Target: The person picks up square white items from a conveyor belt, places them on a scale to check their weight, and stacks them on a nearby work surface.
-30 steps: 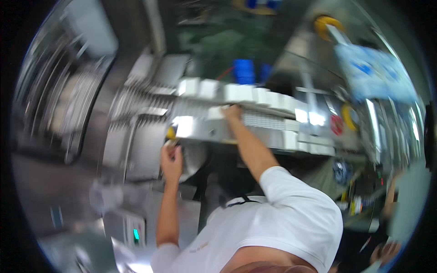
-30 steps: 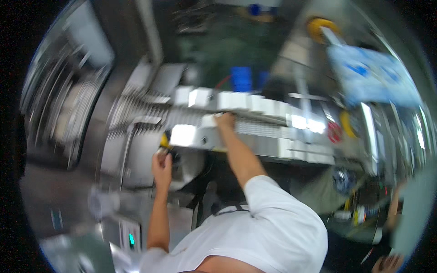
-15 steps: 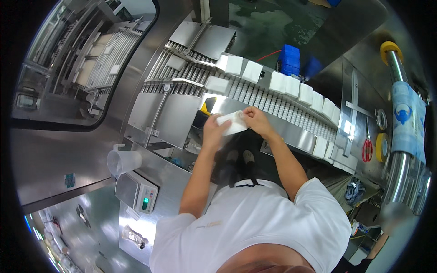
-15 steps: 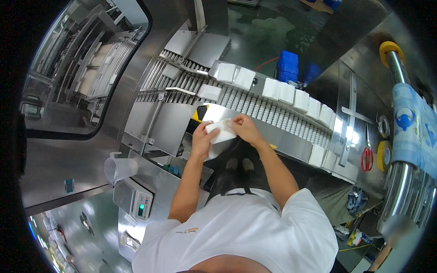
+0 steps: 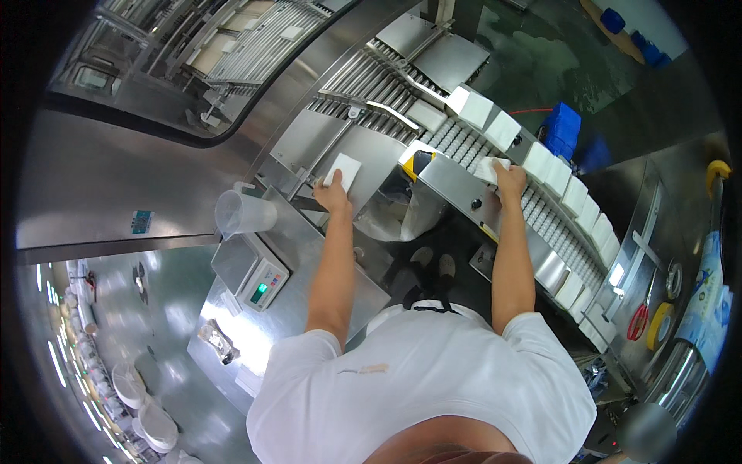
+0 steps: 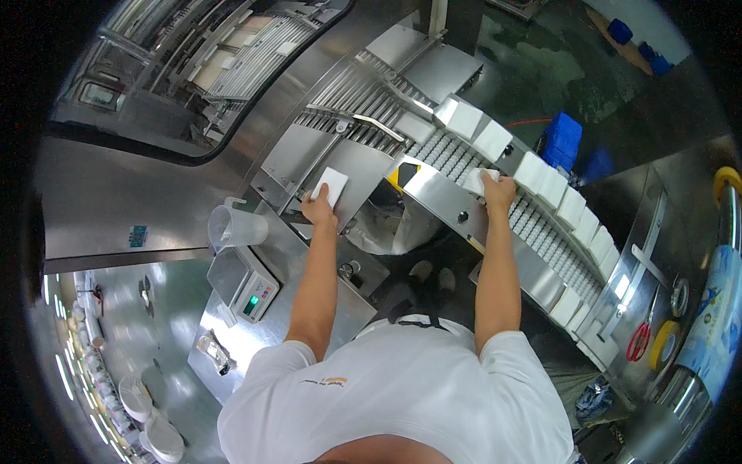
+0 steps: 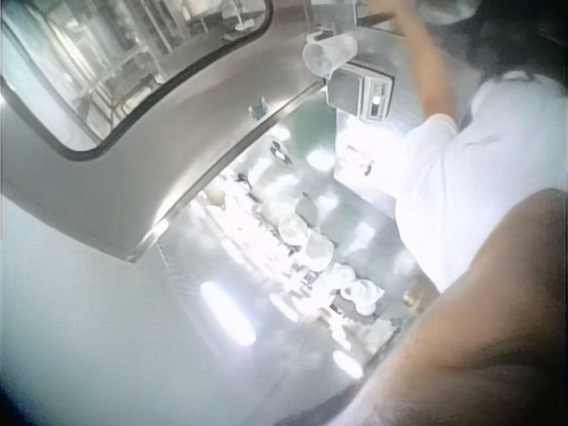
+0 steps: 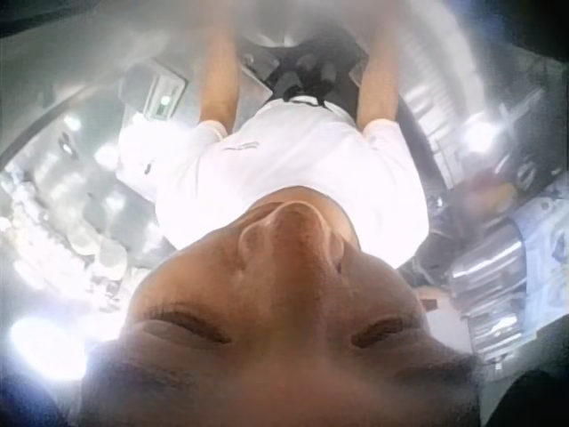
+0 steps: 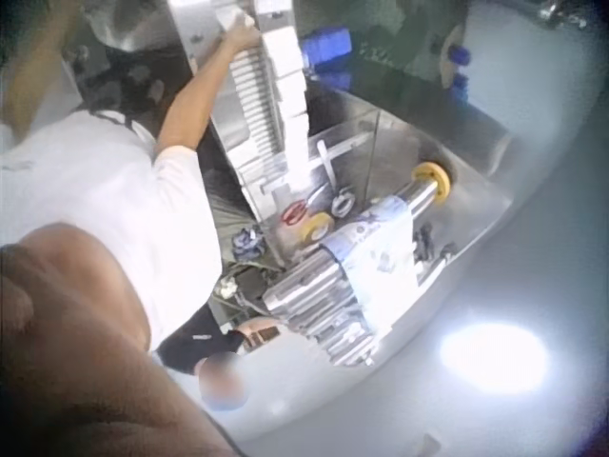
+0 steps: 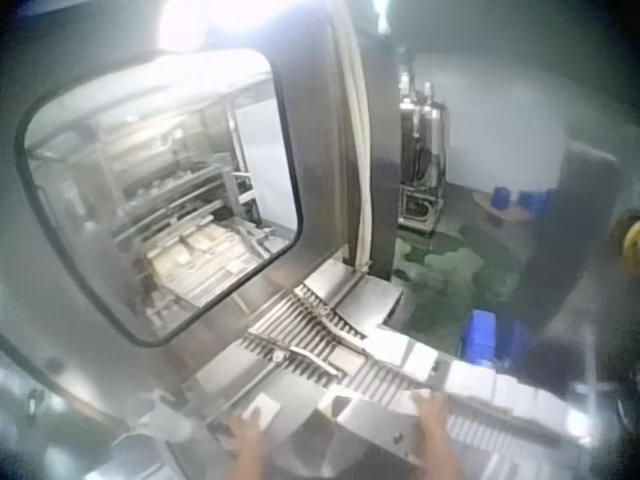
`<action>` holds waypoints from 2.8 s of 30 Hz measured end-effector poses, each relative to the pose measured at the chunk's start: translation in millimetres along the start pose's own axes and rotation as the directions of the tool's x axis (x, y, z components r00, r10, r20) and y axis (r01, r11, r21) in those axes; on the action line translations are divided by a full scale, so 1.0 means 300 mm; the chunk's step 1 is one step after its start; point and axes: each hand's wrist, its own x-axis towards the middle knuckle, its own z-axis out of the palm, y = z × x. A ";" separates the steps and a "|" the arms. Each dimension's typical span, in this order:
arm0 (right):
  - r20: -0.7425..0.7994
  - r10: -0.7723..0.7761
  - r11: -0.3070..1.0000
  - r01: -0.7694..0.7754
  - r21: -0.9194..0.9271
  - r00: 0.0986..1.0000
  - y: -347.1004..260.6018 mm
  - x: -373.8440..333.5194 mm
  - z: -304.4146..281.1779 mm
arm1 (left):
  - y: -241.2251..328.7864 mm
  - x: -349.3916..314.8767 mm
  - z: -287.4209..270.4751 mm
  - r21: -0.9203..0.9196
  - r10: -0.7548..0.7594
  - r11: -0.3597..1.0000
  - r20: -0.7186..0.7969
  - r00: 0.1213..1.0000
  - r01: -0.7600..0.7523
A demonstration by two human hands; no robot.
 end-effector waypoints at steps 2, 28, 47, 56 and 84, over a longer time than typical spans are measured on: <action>-0.107 -0.129 0.983 0.141 0.115 0.986 -0.129 -0.096 0.030 | 0.008 -0.023 -0.006 -0.119 0.030 0.992 -0.038 0.999 -0.035; -0.364 0.053 0.748 -0.279 -0.602 0.930 0.470 -0.011 -0.596 | 0.388 -0.284 0.377 0.112 0.550 0.455 0.745 0.377 -0.884; -0.117 -0.013 0.960 -0.020 -0.280 0.993 0.200 0.034 -0.099 | 0.112 -0.155 0.982 0.394 -0.212 -0.114 0.887 0.410 -0.912; 0.000 -0.038 0.979 0.037 0.202 0.999 0.236 0.001 -0.225 | -0.017 -0.603 0.846 0.366 -0.067 0.533 0.917 0.394 -0.762; 0.465 -0.046 0.942 -0.117 0.315 0.884 -0.266 0.057 0.382 | 0.345 0.357 0.913 0.548 -0.203 0.644 0.796 0.571 -0.534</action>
